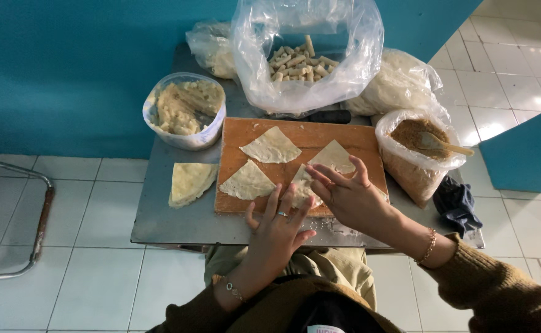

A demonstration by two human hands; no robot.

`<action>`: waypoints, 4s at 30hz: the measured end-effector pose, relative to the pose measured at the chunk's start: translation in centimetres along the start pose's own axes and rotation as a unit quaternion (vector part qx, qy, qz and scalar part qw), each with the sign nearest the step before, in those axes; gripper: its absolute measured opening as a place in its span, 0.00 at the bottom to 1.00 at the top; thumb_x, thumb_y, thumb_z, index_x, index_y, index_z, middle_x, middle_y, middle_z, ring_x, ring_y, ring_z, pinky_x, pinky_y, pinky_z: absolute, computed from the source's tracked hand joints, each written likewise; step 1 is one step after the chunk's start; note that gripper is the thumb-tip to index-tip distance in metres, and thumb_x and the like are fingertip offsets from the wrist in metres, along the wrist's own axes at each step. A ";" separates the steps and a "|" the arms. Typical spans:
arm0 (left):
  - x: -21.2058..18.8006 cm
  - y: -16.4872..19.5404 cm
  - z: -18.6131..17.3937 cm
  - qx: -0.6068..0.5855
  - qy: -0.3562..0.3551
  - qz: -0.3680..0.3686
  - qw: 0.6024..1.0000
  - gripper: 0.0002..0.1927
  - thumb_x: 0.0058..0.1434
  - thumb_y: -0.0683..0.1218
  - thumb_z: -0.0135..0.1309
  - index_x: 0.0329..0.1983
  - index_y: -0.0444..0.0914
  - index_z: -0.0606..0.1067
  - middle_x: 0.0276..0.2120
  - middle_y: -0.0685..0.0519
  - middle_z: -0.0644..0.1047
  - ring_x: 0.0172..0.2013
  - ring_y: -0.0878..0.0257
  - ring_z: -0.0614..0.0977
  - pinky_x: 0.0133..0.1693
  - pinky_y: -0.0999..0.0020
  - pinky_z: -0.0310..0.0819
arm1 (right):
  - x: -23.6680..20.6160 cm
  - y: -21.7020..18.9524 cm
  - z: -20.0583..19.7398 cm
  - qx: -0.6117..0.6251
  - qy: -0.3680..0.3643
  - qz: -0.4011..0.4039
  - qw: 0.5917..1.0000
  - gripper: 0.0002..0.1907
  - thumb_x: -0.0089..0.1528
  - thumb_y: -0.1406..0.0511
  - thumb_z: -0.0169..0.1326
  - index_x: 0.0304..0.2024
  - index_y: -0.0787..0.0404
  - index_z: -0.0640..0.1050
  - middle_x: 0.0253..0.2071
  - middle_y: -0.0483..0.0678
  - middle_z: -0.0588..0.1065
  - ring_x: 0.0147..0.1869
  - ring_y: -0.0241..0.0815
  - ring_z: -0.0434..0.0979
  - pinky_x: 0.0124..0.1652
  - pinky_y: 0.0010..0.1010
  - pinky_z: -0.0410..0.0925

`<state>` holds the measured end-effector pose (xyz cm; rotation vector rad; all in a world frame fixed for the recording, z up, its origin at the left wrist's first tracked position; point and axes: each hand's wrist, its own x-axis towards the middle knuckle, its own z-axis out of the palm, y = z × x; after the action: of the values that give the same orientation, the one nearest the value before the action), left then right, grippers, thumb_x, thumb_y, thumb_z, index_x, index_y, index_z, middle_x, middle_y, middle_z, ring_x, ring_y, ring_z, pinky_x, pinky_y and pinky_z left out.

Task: The person folds triangular pastry wrappers with filling on a wooden board, pressing the edges closed by hand and setting the folded triangles aside. They spoon filling from a container onto the wrappers and arrange the finished triangles on the board.

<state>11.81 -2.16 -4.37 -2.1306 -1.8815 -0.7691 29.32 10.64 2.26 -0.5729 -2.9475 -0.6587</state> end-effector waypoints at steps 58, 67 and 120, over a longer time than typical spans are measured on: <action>3.4 4.7 2.3 -0.075 -0.034 0.118 0.990 0.34 0.66 0.67 0.50 0.68 0.45 0.69 0.69 0.42 0.65 0.71 0.51 0.62 0.61 0.34 0.47 | -8.4 3.2 2.7 0.432 -0.015 0.310 0.847 0.36 0.53 0.80 0.46 0.63 0.61 0.57 0.62 0.52 0.69 0.67 0.52 0.68 0.63 0.40 0.60; 3.2 4.6 2.5 -0.066 -0.016 0.118 0.991 0.35 0.65 0.66 0.52 0.70 0.46 0.69 0.70 0.43 0.64 0.71 0.51 0.61 0.61 0.35 0.47 | -8.3 2.8 1.5 0.031 -0.008 0.113 0.993 0.30 0.59 0.69 0.52 0.66 0.60 0.68 0.71 0.44 0.67 0.74 0.41 0.62 0.64 0.64 0.46; 7.4 1.4 4.8 -0.065 0.006 0.012 0.998 0.33 0.59 0.70 0.53 0.62 0.49 0.75 0.62 0.46 0.72 0.69 0.47 0.62 0.57 0.29 0.47 | 1.3 6.8 2.3 0.424 0.075 0.085 0.899 0.29 0.67 0.77 0.45 0.68 0.68 0.51 0.69 0.54 0.69 0.68 0.50 0.64 0.66 0.43 0.59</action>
<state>14.77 6.31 -4.46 -2.2142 -1.8446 -0.9196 30.69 17.79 3.10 -0.6106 -2.6107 0.5663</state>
